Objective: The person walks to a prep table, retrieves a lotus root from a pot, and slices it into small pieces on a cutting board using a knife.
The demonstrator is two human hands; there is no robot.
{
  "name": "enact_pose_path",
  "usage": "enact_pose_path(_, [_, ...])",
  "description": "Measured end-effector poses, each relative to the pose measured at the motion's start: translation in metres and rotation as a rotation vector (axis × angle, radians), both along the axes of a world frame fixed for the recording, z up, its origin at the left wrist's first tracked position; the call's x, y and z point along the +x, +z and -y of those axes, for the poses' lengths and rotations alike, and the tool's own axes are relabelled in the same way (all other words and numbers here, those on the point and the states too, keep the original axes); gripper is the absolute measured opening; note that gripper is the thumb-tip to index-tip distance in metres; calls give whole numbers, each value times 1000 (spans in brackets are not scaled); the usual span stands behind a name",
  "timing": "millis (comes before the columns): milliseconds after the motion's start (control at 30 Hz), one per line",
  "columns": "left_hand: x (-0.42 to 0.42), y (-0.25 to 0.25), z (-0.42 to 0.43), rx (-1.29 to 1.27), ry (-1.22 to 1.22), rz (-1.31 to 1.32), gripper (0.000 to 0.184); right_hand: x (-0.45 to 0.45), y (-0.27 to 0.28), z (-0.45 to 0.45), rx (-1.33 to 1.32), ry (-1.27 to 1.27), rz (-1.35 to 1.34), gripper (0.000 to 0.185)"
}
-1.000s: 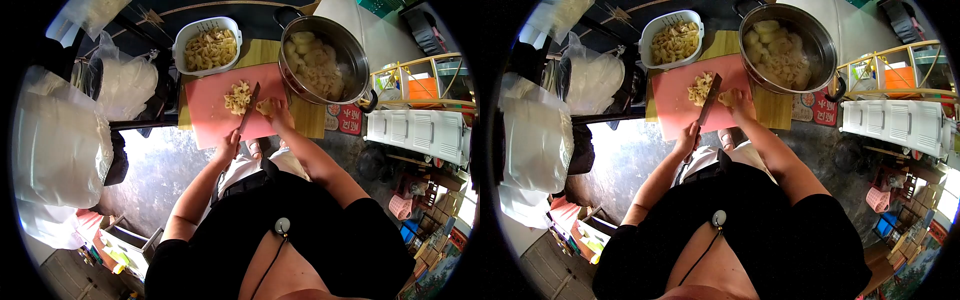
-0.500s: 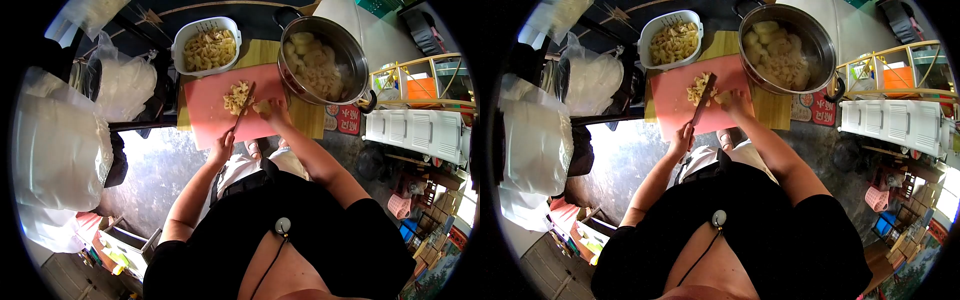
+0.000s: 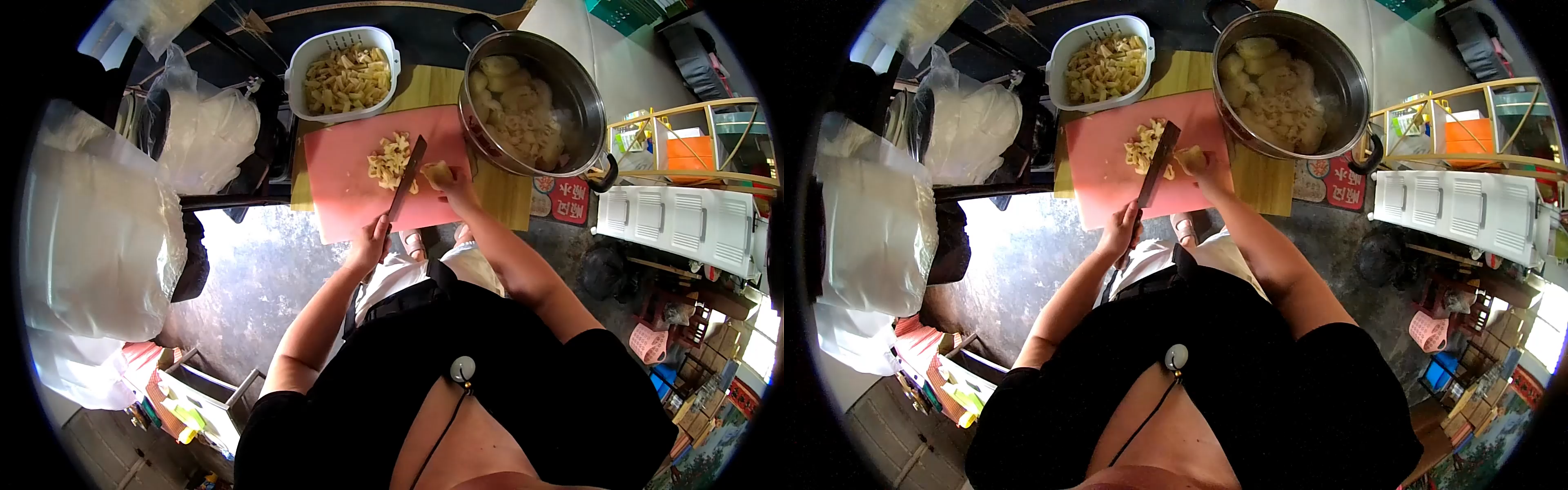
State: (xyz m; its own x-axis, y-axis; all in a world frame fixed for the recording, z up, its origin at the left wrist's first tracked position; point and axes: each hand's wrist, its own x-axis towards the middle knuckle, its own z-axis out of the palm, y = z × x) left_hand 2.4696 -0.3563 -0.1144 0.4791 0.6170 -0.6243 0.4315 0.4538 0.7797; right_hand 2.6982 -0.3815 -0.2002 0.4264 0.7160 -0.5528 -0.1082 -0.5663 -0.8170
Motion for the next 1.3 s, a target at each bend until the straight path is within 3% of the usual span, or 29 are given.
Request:
enact_pose_path(167, [5,-29,3,-129,-16,32,38,2,2,7,46,-220,-341,39])
enact_pose_path(267, [-8,-44,-4,-80,6,-36,39,8,-5,9,71,-208,-511,37])
enact_pose_path(367, [-17,-37,-13,-46,15,-99,40,2,-1,11,179,-114,-461,41])
enact_pose_path(467, [-11,-8,-12,183,-97,-138,40,-2,-17,5,91,55,-143,41])
enact_pose_path(567, [-4,-3,-5,376,-159,-83,41,-4,20,-1,-22,190,73,34])
enact_pose_path(767, [13,-7,-2,409,-234,-238,35,-8,-12,-1,44,101,46,31])
enact_pose_path(867, [15,-7,4,516,-244,-233,36,-7,-19,1,31,139,53,41])
enact_pose_path(967, [15,-13,3,573,-219,-156,36,-19,-22,1,309,112,643,51])
enact_pose_path(1067, [16,-9,1,516,-249,-220,36,-19,16,-4,41,213,531,59])
enact_pose_path(1100, [17,-7,-1,488,-265,-270,36,-17,8,-3,43,254,553,60])
enact_pose_path(1133, [15,-12,0,647,-280,-207,38,-14,-6,-5,47,295,576,62])
enact_pose_path(1233, [18,-2,7,599,-349,-374,40,-12,-29,-10,8,422,663,64])
enact_pose_path(1300, [18,-3,9,670,-320,-326,39,-11,-28,-10,-47,462,678,62])
